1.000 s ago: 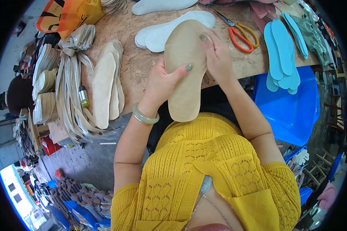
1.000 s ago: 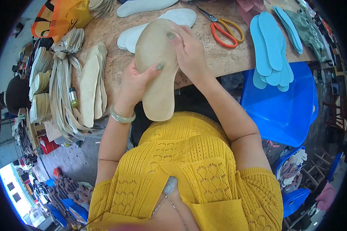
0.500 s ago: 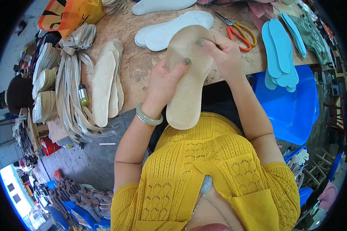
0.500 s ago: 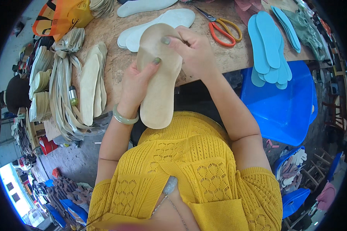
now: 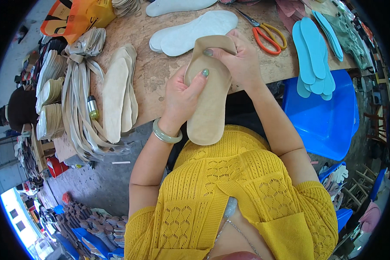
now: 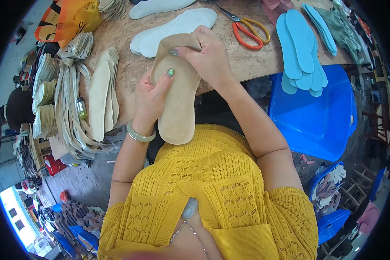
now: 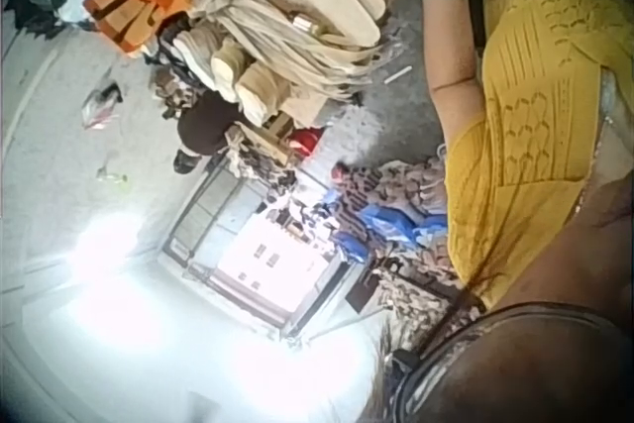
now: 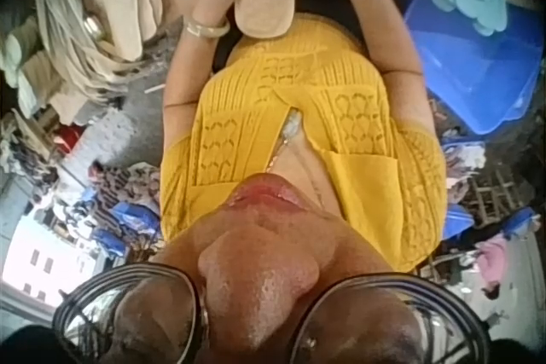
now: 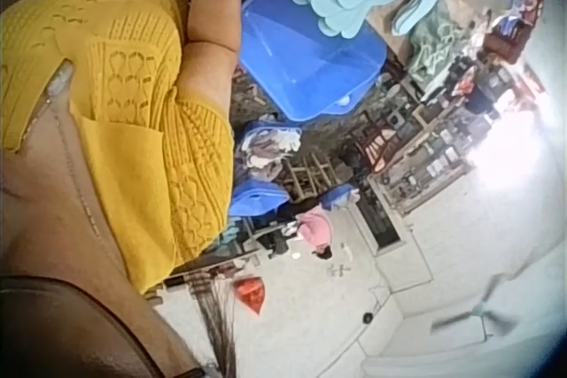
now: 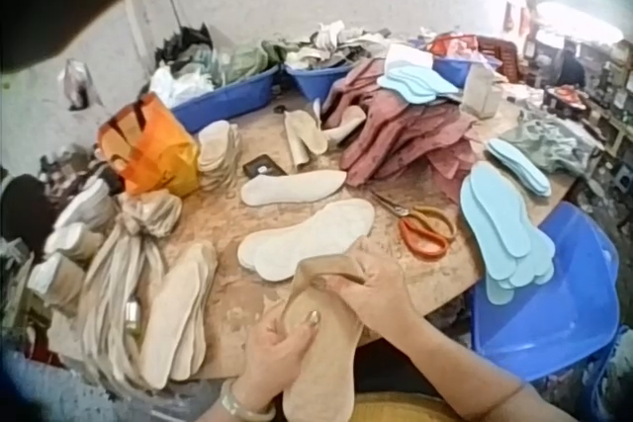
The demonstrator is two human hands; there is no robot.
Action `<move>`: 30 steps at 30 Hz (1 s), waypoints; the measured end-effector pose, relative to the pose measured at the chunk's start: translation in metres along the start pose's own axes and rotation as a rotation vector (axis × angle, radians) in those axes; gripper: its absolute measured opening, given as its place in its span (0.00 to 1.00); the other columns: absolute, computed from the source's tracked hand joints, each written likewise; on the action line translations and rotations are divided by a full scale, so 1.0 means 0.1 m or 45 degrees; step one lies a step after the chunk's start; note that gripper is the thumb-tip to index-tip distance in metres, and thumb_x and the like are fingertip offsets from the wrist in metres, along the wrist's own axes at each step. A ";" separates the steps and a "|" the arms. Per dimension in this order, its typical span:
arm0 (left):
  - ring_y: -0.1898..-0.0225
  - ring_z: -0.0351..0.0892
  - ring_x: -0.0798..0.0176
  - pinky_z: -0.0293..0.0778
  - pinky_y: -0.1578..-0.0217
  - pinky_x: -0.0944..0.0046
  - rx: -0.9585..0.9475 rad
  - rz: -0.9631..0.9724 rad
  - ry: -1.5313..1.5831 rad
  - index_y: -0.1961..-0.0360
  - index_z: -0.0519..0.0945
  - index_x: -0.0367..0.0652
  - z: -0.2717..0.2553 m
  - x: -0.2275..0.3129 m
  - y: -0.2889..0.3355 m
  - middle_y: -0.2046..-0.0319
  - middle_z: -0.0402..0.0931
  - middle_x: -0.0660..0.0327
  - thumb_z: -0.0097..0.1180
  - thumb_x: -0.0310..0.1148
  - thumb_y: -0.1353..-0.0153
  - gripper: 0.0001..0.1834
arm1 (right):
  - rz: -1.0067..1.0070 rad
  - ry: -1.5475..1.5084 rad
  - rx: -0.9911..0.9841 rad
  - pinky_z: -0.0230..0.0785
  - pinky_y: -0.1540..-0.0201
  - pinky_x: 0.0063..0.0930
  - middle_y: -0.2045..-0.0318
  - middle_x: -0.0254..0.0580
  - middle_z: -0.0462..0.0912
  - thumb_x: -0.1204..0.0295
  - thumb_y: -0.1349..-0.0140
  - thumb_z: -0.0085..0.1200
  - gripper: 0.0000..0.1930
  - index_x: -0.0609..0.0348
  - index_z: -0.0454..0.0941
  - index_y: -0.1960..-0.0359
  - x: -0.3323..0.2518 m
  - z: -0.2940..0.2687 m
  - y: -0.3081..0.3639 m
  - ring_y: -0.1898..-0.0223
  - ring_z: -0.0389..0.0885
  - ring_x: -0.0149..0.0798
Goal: Cutting and assembling multi-layer shoe insoles at a factory workbench.
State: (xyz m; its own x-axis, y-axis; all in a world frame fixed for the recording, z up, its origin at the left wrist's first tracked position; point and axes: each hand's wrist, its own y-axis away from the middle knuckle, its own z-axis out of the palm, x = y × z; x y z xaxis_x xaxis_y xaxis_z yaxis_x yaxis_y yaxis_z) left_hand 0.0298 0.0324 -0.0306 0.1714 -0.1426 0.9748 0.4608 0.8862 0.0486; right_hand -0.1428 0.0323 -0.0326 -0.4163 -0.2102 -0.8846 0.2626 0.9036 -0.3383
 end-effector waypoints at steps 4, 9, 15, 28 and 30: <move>0.67 0.78 0.74 0.75 0.66 0.71 0.004 0.033 0.082 0.53 0.77 0.36 -0.01 -0.02 0.02 0.64 0.80 0.64 0.54 0.31 0.35 0.13 | -0.107 -0.016 0.051 0.72 0.61 0.19 0.65 0.31 0.80 0.69 0.45 0.65 0.12 0.59 0.81 0.61 0.03 0.05 -0.01 0.64 0.77 0.24; 0.69 0.76 0.77 0.73 0.69 0.73 0.022 0.004 -0.160 0.55 0.78 0.37 -0.15 -0.04 -0.06 0.68 0.80 0.66 0.54 0.33 0.35 0.12 | 0.327 -0.623 -0.171 0.72 0.58 0.19 0.62 0.32 0.79 0.72 0.43 0.64 0.15 0.61 0.74 0.56 0.01 0.06 -0.02 0.61 0.77 0.23; 0.75 0.65 0.80 0.64 0.76 0.73 0.052 0.099 -0.415 0.70 0.76 0.37 -0.22 0.00 -0.28 0.79 0.70 0.72 0.50 0.36 0.32 0.13 | 0.145 -0.780 -0.005 0.72 0.57 0.19 0.61 0.34 0.80 0.76 0.42 0.60 0.13 0.61 0.73 0.56 0.03 0.12 -0.04 0.60 0.77 0.24; 0.66 0.79 0.73 0.76 0.63 0.70 -0.188 -0.118 -0.270 0.54 0.78 0.37 -0.18 0.07 -0.16 0.67 0.82 0.64 0.53 0.34 0.34 0.13 | 0.233 -0.876 0.021 0.73 0.58 0.19 0.62 0.32 0.80 0.76 0.37 0.55 0.08 0.63 0.75 0.57 0.09 0.08 -0.11 0.62 0.77 0.23; 0.67 0.79 0.73 0.76 0.64 0.70 -0.117 -0.099 -0.225 0.54 0.78 0.37 -0.15 0.05 -0.14 0.67 0.82 0.64 0.55 0.33 0.36 0.13 | -0.092 -0.455 0.098 0.73 0.58 0.19 0.62 0.31 0.80 0.77 0.39 0.56 0.06 0.63 0.78 0.61 0.12 0.09 -0.13 0.62 0.78 0.23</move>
State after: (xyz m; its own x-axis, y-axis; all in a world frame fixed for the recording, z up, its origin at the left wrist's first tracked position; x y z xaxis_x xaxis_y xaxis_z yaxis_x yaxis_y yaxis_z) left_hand 0.0372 0.0130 -0.0300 -0.0190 -0.1221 0.9923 0.5457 0.8304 0.1126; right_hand -0.1431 0.0147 -0.0418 -0.1097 -0.4015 -0.9093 0.3140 0.8540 -0.4149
